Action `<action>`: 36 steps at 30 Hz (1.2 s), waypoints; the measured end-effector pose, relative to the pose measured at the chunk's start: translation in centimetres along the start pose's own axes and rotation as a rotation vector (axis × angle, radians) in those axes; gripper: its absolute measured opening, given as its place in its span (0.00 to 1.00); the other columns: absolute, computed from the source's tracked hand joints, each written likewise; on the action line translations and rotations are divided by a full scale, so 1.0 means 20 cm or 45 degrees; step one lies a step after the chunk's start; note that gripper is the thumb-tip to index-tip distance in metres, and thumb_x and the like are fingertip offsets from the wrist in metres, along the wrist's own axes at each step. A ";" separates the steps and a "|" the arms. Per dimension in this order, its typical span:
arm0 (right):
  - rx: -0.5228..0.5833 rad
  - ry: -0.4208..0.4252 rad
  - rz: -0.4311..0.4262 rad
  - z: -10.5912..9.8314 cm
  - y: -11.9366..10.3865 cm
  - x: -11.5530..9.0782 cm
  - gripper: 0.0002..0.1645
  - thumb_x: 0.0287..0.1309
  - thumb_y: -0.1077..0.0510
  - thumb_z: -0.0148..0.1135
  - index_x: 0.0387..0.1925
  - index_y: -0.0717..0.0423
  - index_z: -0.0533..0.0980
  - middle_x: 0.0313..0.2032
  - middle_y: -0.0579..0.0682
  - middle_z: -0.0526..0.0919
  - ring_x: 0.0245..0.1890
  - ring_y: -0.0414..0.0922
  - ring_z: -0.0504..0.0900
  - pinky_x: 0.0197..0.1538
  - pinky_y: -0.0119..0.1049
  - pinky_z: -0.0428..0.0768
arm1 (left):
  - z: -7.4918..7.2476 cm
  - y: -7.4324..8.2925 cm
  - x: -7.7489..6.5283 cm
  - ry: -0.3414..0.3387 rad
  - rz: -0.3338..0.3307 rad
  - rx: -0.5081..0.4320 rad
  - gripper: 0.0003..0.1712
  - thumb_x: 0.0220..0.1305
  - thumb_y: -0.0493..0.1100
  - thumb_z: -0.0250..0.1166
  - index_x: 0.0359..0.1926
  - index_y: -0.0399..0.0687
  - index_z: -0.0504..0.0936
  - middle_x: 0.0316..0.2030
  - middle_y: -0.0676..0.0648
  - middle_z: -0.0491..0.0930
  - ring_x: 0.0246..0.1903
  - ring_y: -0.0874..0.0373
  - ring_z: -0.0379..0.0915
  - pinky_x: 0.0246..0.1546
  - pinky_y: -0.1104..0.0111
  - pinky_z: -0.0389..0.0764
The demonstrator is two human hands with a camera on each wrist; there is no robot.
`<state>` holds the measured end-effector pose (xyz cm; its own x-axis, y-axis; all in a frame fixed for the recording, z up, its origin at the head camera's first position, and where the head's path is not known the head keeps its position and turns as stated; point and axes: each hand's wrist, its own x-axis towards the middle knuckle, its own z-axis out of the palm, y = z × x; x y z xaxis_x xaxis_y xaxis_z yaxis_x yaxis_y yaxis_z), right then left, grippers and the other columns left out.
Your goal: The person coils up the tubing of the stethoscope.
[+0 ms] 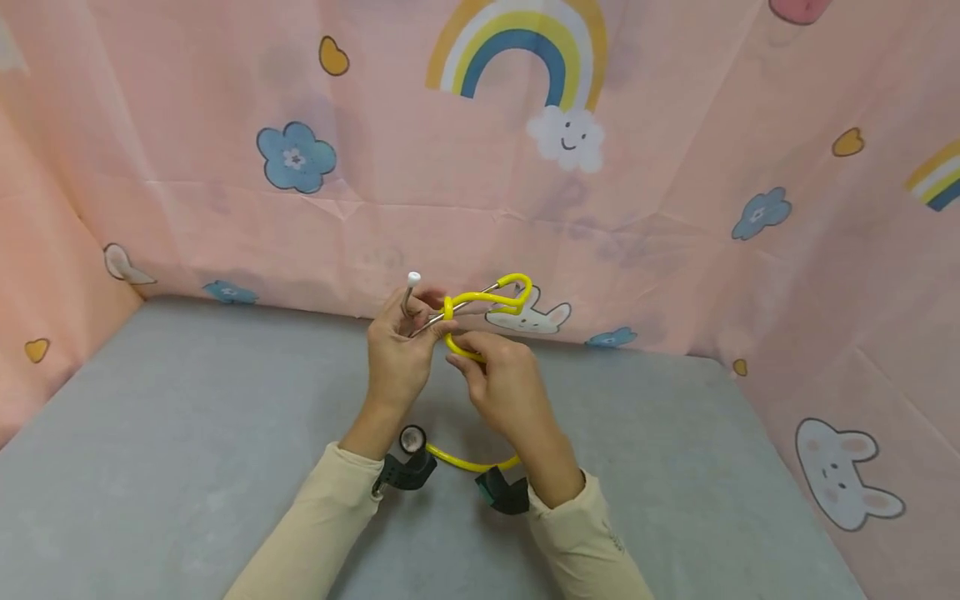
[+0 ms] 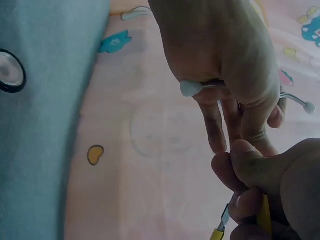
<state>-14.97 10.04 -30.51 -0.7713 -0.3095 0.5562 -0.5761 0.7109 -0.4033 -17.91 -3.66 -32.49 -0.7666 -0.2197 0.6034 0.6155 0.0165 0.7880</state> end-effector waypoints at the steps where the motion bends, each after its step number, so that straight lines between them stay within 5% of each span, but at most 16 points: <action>1: 0.003 -0.009 0.000 -0.01 0.00 0.00 0.09 0.58 0.60 0.70 0.40 0.58 0.85 0.35 0.49 0.88 0.27 0.41 0.80 0.32 0.33 0.80 | 0.00 0.00 0.00 -0.035 0.014 0.008 0.24 0.53 0.34 0.72 0.23 0.37 0.60 0.46 0.38 0.82 0.45 0.56 0.79 0.46 0.72 0.84; 7: -0.020 -0.077 0.006 -0.06 0.03 0.00 0.12 0.59 0.60 0.69 0.45 0.58 0.85 0.43 0.50 0.89 0.37 0.45 0.86 0.40 0.38 0.84 | -0.03 -0.01 0.03 -0.209 0.072 0.110 0.21 0.54 0.31 0.70 0.26 0.36 0.61 0.44 0.36 0.84 0.47 0.48 0.82 0.47 0.70 0.83; 12: -0.085 -0.106 0.025 -0.07 0.05 0.00 0.12 0.60 0.60 0.68 0.46 0.55 0.86 0.47 0.50 0.89 0.47 0.48 0.87 0.47 0.42 0.85 | -0.07 -0.03 0.04 -0.408 0.133 0.259 0.13 0.54 0.31 0.71 0.38 0.34 0.75 0.43 0.38 0.84 0.45 0.48 0.81 0.45 0.66 0.85; 20: -0.135 -0.013 0.045 -0.10 0.05 -0.01 0.09 0.58 0.61 0.70 0.41 0.58 0.87 0.40 0.52 0.90 0.41 0.49 0.87 0.43 0.43 0.86 | -0.10 -0.03 0.04 -0.643 0.237 0.431 0.26 0.51 0.34 0.73 0.51 0.37 0.75 0.29 0.45 0.70 0.37 0.54 0.75 0.41 0.64 0.84; 27: -0.201 0.139 0.013 -0.11 0.04 0.00 0.11 0.57 0.58 0.70 0.43 0.50 0.88 0.39 0.48 0.90 0.36 0.47 0.86 0.38 0.39 0.85 | -0.07 -0.02 0.04 -0.609 0.190 0.436 0.27 0.45 0.33 0.79 0.30 0.42 0.65 0.33 0.45 0.77 0.37 0.56 0.80 0.41 0.68 0.85; 32: -0.294 0.332 -0.095 -0.08 0.03 -0.01 0.11 0.56 0.56 0.69 0.43 0.46 0.88 0.36 0.46 0.90 0.29 0.45 0.78 0.30 0.34 0.79 | -0.10 0.00 0.05 -0.563 0.116 0.338 0.28 0.46 0.30 0.78 0.29 0.41 0.62 0.32 0.45 0.79 0.41 0.54 0.86 0.44 0.68 0.86; 36: -0.314 0.448 -0.221 -0.05 0.03 -0.01 0.10 0.57 0.55 0.69 0.41 0.48 0.88 0.35 0.47 0.90 0.29 0.45 0.78 0.29 0.34 0.80 | -0.14 0.02 0.06 -0.578 0.133 0.373 0.28 0.46 0.31 0.79 0.29 0.42 0.62 0.33 0.46 0.80 0.37 0.56 0.82 0.32 0.74 0.77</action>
<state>-14.89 11.28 -30.12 -0.5055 -0.2345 0.8303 -0.5746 0.8094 -0.1212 -18.07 -6.65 -31.71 -0.7461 0.2394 0.6213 0.6655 0.3011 0.6830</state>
